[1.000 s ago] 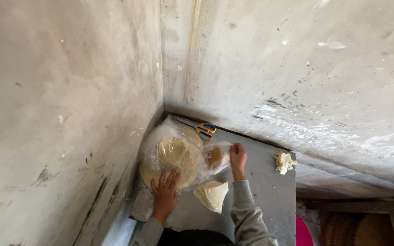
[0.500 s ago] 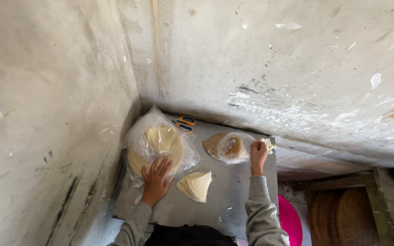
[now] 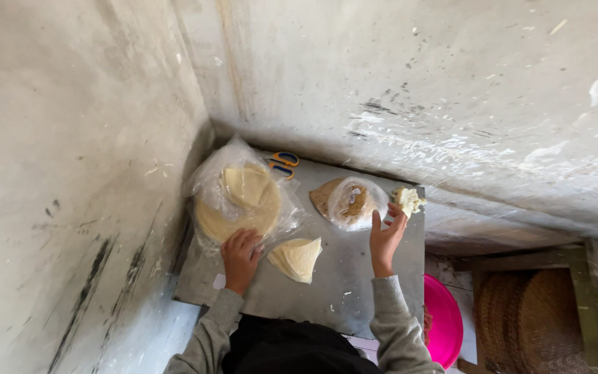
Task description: The person prepares multiple small wraps by taking square pieces of dough from a large plastic bag, adding a small amount of granular filling from another bag, and folding the dough into a triangular shape.
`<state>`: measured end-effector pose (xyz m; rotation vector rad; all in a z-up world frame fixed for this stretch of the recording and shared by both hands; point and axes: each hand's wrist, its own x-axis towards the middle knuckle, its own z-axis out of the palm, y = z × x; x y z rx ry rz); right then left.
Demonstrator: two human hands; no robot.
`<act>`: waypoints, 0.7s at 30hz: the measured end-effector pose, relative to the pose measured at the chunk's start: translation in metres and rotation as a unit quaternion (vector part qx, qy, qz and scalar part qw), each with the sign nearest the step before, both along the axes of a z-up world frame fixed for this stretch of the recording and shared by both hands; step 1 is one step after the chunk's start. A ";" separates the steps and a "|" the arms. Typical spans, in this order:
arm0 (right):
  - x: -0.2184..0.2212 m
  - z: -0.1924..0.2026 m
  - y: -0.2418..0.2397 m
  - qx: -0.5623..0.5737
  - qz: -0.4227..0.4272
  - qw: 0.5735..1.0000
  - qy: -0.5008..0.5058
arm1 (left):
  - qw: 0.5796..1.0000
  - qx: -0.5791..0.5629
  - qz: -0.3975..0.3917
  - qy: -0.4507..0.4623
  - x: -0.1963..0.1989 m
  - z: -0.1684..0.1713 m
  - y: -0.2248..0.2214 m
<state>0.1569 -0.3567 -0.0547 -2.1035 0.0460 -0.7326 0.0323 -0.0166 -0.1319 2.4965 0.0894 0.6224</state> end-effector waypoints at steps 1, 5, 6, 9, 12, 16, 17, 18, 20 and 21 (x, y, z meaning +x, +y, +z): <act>-0.010 0.008 0.010 -0.004 0.023 1.000 -0.007 | 0.999 -0.036 -0.020 -0.010 -0.002 0.004 0.003; -0.041 0.025 0.058 0.024 0.146 0.989 0.007 | 0.987 -0.143 -0.047 -0.050 -0.009 0.040 0.034; -0.048 0.025 0.068 0.023 0.176 0.984 0.019 | 0.984 -0.161 -0.042 -0.059 -0.018 0.045 0.039; -0.065 0.017 0.093 0.030 0.245 0.966 0.074 | 0.968 -0.196 0.153 -0.020 -0.055 0.043 0.051; -0.074 0.002 0.108 0.038 0.293 0.945 0.141 | 0.968 0.010 0.227 0.107 -0.095 0.026 0.040; -0.087 -0.003 0.123 0.021 0.385 0.903 0.188 | 0.969 -0.054 0.211 0.119 -0.103 0.007 0.023; -0.088 0.001 0.128 0.016 0.398 0.894 0.207 | 0.954 -0.155 0.206 0.153 -0.102 0.008 0.020; -0.089 0.009 0.132 0.047 0.428 0.874 0.223 | 0.929 -0.254 0.198 0.185 -0.101 0.011 0.013; -0.097 0.026 0.138 0.110 0.485 0.829 0.254 | 0.915 -0.345 0.148 0.145 -0.097 0.023 -0.005; -0.098 0.032 0.141 0.101 0.494 0.813 0.292 | 0.905 -0.389 0.122 0.124 -0.094 0.031 -0.014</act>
